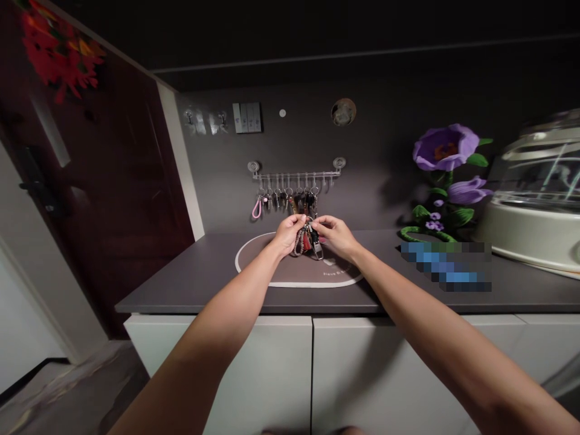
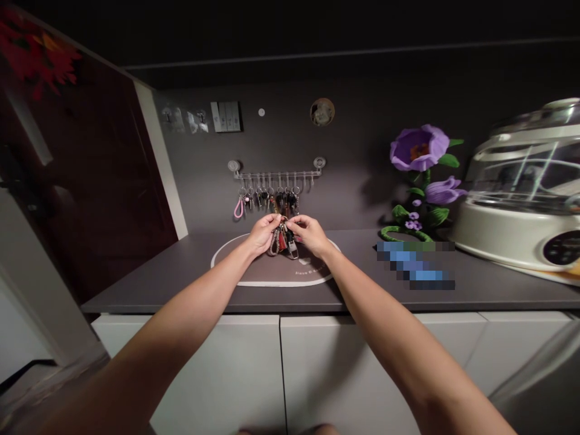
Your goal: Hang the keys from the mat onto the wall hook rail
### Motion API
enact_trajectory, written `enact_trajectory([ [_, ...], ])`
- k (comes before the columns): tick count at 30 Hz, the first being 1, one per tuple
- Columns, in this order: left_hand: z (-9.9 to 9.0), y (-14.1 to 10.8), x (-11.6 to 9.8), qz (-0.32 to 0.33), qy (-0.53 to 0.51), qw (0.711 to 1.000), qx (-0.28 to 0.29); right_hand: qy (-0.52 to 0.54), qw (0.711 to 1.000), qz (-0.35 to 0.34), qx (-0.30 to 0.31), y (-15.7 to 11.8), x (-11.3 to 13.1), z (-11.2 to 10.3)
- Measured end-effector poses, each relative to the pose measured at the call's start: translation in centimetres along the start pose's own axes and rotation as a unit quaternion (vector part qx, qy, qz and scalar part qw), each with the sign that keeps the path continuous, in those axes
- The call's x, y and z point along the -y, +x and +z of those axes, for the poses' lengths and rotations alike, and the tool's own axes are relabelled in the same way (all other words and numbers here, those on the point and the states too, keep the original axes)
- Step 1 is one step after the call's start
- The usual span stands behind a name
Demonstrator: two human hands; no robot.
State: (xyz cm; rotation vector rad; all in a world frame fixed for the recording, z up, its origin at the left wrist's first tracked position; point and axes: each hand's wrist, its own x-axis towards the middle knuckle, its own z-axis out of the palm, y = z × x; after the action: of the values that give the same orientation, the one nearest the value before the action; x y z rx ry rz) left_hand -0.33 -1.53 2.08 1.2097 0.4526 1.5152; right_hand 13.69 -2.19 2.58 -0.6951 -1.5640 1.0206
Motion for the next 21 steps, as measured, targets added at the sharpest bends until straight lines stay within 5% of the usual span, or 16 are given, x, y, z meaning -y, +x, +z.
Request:
enact_trajectory([
  [6, 0.2, 0.0, -0.1, 0.001, -0.019, 1.000, -0.005, -0.032, 0.994, -0.102, -0.014, 0.6, 0.0, 0.0],
  [14, -0.1, 0.1, -0.1, 0.015, 0.096, 0.993, -0.067, -0.008, 0.999, -0.049, -0.023, 0.8, 0.5, -0.2],
  [17, -0.8, 0.4, 0.5, 0.038, 0.238, 0.965, -0.106, -0.003, 0.998, -0.044, -0.049, 1.1, 0.5, -0.4],
  [21, -1.7, 0.6, 1.2, 0.097, 0.443, 0.885, -0.106, -0.015, 0.995, -0.050, -0.086, 2.2, 0.3, -1.2],
])
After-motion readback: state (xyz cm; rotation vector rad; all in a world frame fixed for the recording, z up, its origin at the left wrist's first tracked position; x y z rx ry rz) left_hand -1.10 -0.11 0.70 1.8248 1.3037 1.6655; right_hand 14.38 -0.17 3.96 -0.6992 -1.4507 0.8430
